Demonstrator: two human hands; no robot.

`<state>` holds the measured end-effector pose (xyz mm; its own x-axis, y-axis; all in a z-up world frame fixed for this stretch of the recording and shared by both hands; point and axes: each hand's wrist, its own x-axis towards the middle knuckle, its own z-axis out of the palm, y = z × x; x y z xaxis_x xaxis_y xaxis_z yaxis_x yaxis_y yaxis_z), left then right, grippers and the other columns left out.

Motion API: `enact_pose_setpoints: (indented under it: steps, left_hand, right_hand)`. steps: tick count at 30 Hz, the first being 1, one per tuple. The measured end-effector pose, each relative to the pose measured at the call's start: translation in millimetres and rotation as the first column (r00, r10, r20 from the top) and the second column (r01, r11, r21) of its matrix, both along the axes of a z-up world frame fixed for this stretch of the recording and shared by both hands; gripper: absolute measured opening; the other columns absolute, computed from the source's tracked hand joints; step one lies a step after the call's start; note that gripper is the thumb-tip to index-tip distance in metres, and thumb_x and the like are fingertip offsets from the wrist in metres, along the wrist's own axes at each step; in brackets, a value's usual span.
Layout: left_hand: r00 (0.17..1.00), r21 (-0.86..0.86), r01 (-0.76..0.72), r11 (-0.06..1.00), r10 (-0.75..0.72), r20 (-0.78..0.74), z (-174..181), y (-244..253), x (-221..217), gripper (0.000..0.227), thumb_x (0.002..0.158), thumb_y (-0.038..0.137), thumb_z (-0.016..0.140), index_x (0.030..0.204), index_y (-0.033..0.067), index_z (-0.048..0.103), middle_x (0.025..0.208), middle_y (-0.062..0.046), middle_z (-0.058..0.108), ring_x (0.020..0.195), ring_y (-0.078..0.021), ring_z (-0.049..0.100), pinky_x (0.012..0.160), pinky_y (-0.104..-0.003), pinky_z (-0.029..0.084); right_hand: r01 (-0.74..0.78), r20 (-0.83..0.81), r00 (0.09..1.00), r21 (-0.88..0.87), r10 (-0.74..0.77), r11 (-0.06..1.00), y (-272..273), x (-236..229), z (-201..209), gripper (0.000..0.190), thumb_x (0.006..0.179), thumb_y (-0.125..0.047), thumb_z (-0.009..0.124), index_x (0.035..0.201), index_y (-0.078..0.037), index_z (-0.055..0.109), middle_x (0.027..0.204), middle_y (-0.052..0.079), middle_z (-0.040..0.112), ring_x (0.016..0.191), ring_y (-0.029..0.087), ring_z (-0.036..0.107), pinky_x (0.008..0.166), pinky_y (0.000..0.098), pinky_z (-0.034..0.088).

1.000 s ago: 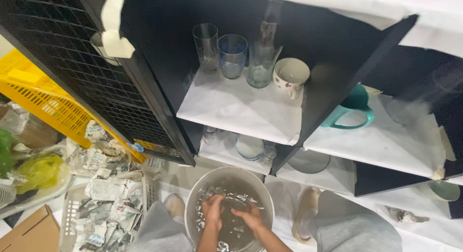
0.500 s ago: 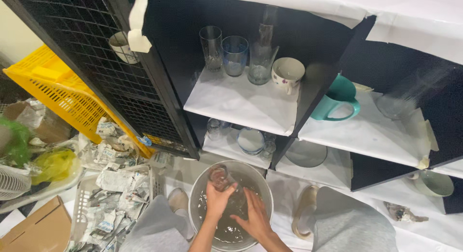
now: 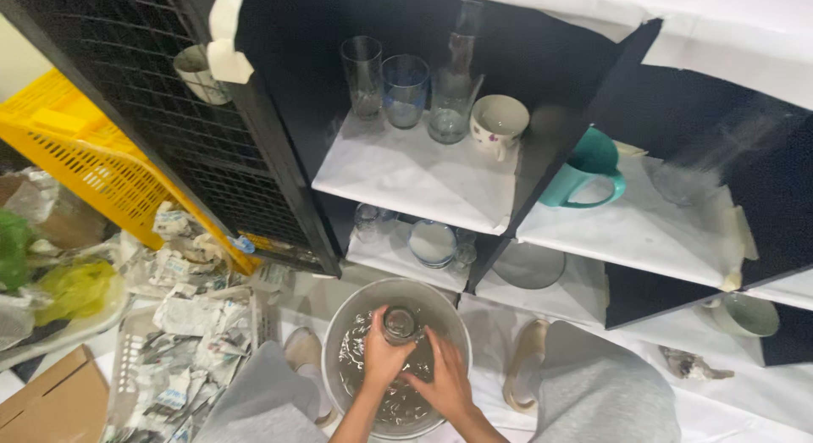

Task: The person washes various glassware and mugs by hand in a bucket of water. They scrub each item, rinse it, and place it on a nearby shelf to dry.

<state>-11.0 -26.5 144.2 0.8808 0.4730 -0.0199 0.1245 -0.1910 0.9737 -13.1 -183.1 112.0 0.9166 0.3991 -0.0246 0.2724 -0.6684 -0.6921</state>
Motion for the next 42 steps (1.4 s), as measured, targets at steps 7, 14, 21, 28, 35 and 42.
enact_pose_setpoints:
  steps: [7, 14, 21, 28, 35, 42]
  left_hand:
    - [0.996, -0.194, -0.05, 0.98, 0.035, -0.082, -15, -19, -6, 0.074, 0.061, 0.001, 0.082, 0.129, 0.005, 0.053, 0.104, -0.012, 0.074, 0.092, -0.0242, 0.074, 0.081, -0.037, 0.059]
    - [0.991, -0.156, -0.049, 0.987, 0.068, 0.116, 0, -22, 4, 0.069, 0.066, 0.001, 0.085, 0.128, 0.0019, 0.055, 0.11, -0.014, 0.073, 0.101, -0.0247, 0.071, 0.09, -0.037, 0.056]
    - [0.974, -0.28, 0.018, 0.96, 0.047, 0.222, 24, -21, 5, 0.065, 0.068, -0.001, 0.082, 0.127, -0.0002, 0.055, 0.111, -0.012, 0.071, 0.101, -0.0229, 0.07, 0.089, -0.034, 0.056]
    - [0.959, -0.178, 0.055, 0.982, -0.002, 0.282, 84, -10, -3, 0.069, 0.068, -0.001, 0.085, 0.128, 0.0031, 0.051, 0.111, -0.012, 0.07, 0.103, -0.0206, 0.069, 0.092, -0.033, 0.056]
    - [0.89, 0.165, 0.091, 0.982, -0.154, 0.428, 71, 9, -14, 0.078, 0.057, -0.001, 0.089, 0.128, 0.0035, 0.055, 0.121, -0.015, 0.068, 0.117, -0.0234, 0.066, 0.099, -0.035, 0.053]
    - [0.995, -0.08, 0.098, 0.992, -0.1, -0.02, 28, -4, -13, 0.076, 0.061, 0.008, 0.083, 0.131, 0.0072, 0.054, 0.107, -0.01, 0.075, 0.101, -0.022, 0.075, 0.091, -0.034, 0.057]
  right_hand:
    - [-0.003, 0.028, 1.0, 0.071, 0.001, 0.997, -6, -1, -8, 0.117, 0.064, -0.028, 0.092, 0.157, -0.01, 0.024, 0.15, 0.019, 0.046, 0.137, 0.039, 0.043, 0.114, 0.0481, 0.034]
    - [0.046, 0.026, 0.999, 0.092, -0.048, 0.995, -4, 3, -5, 0.123, 0.06, -0.027, 0.095, 0.156, -0.008, 0.02, 0.152, 0.02, 0.041, 0.138, 0.04, 0.04, 0.112, 0.0486, 0.033]
    - [0.022, 0.142, 0.989, 0.111, -0.037, 0.994, -4, 0, -6, 0.12, 0.064, -0.033, 0.095, 0.156, -0.005, 0.023, 0.156, 0.019, 0.041, 0.138, 0.038, 0.043, 0.112, 0.0483, 0.035]
    - [0.054, 0.123, 0.99, 0.111, -0.068, 0.992, -3, -1, -5, 0.13, 0.056, -0.045, 0.099, 0.153, -0.003, 0.023, 0.151, 0.019, 0.041, 0.137, 0.039, 0.041, 0.111, 0.0496, 0.034]
    - [0.072, 0.114, 0.99, 0.133, -0.087, 0.989, -2, -1, -3, 0.129, 0.058, -0.045, 0.098, 0.154, -0.004, 0.022, 0.149, 0.019, 0.044, 0.137, 0.038, 0.042, 0.113, 0.0491, 0.034]
    - [0.046, 0.056, 0.997, 0.058, -0.049, 0.997, -4, 4, -9, 0.127, 0.056, -0.04, 0.096, 0.155, -0.008, 0.022, 0.147, 0.017, 0.046, 0.137, 0.036, 0.043, 0.113, 0.0485, 0.033]
